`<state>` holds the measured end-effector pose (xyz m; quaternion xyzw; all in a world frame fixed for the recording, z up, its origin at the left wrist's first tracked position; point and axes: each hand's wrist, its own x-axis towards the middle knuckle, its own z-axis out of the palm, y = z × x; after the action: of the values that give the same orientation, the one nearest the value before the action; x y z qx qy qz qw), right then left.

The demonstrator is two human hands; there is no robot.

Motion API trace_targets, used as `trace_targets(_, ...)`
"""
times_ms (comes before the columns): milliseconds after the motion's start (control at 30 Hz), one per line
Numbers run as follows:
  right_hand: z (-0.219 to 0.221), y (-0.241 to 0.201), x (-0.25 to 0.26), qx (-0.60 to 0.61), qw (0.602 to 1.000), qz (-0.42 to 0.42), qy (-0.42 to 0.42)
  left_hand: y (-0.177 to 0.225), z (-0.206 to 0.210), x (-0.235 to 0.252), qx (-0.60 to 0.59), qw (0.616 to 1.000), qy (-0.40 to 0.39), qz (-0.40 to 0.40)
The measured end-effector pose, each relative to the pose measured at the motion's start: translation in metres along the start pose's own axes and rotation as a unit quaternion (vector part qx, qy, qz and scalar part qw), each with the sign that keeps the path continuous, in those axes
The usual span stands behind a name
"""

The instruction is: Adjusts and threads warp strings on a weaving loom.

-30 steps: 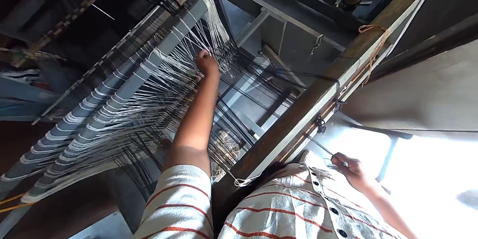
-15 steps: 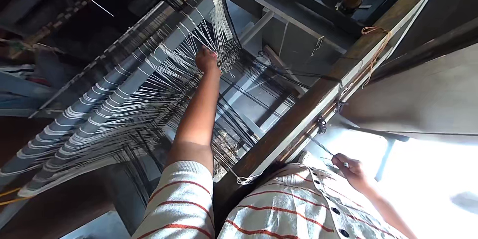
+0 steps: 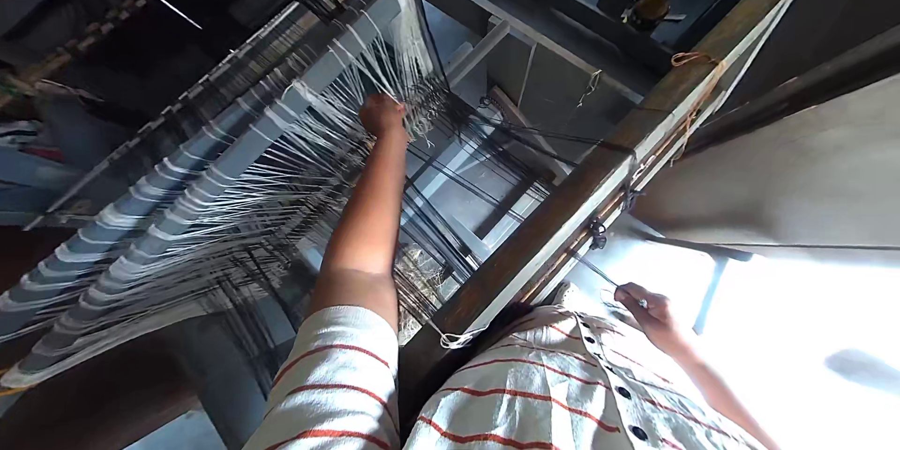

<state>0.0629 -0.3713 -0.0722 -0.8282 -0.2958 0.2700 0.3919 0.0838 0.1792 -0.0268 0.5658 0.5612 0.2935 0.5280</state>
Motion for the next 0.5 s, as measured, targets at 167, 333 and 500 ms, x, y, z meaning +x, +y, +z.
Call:
trace_targets(167,0.0,0.017,0.001,0.015,0.999,0.04,-0.032,-0.011,-0.004,0.003,-0.002,1.0,-0.008,0.023)
trace_targets(333,0.005,0.037,0.002,-0.023,0.989,0.108,-0.097,-0.007,-0.002,0.0,-0.003,1.0,0.011,0.028)
trace_targets(500,-0.027,0.029,0.019,-0.124,0.969,0.181,-0.115,-0.006,-0.002,-0.001,-0.022,0.999,0.017,0.037)
